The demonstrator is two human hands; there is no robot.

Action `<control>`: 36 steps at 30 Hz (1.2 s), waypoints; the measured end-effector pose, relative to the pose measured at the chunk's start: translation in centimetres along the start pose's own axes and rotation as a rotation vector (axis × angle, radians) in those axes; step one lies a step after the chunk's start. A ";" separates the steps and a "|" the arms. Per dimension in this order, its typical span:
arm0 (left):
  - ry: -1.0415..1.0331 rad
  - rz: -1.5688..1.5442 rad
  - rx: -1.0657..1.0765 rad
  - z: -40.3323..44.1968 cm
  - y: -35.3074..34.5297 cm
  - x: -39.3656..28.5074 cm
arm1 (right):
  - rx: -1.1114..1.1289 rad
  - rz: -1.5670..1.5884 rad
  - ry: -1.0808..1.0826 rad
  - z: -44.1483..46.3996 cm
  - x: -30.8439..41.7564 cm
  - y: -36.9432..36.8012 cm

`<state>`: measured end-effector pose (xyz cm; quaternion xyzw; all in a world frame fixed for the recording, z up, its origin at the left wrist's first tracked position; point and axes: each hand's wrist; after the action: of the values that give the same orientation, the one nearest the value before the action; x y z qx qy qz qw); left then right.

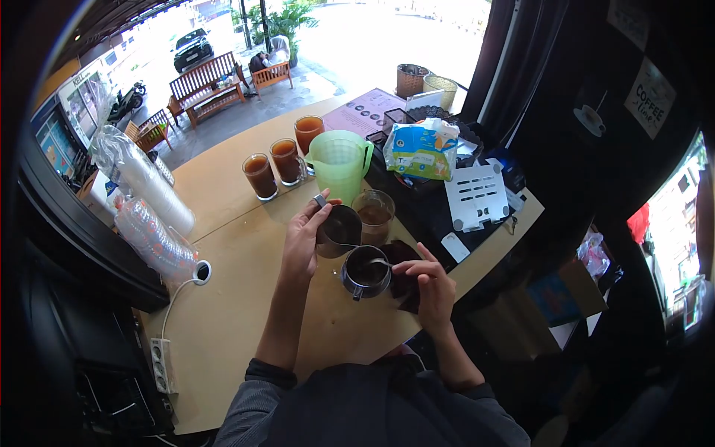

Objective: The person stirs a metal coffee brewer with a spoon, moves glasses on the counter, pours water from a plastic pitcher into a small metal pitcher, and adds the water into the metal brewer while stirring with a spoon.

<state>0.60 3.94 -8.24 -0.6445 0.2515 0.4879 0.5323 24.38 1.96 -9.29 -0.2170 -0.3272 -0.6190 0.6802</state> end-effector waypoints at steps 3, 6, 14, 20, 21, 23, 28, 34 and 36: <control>0.063 -0.043 0.015 0.0 0.3 0.2 | 0.092 -0.129 0.049 0.2 -0.6 -0.9; 0.067 0.001 0.026 -0.2 0.3 -0.3 | 0.067 -0.135 0.078 0.0 -0.8 -1.5; 0.044 0.041 0.071 -0.8 -0.1 -0.6 | 0.046 -0.212 0.091 0.4 -0.1 -2.0; 0.005 0.078 0.071 -1.5 -0.9 -1.0 | -0.021 -0.221 0.138 0.2 -0.1 -2.2; 0.005 0.075 0.075 -1.5 -1.0 -1.0 | -0.047 -0.211 0.142 0.0 -0.2 -2.2; -0.003 0.074 0.061 -1.4 -0.9 -0.9 | -0.079 -0.173 0.136 -0.5 -0.3 -1.9; 0.011 0.063 0.020 -1.1 -0.4 -0.8 | -0.034 -0.273 0.158 -0.2 -0.2 -2.3; 0.027 0.005 0.048 -1.2 -0.3 -0.9 | -0.003 -0.330 0.201 -0.5 0.0 -2.5; 0.001 0.044 0.045 -1.2 -0.3 -0.7 | 0.015 -0.365 0.226 -0.2 -0.4 -3.0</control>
<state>1.01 2.76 -7.53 -0.6268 0.2767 0.4934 0.5359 21.50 1.73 -10.06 -0.0782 -0.2873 -0.7498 0.5909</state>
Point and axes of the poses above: each hand's wrist, its own z-axis towards the middle knuckle, its own y-axis out of the back of the hand, x = y × z, and after that the axes turned 4 degrees about -x, right-handed
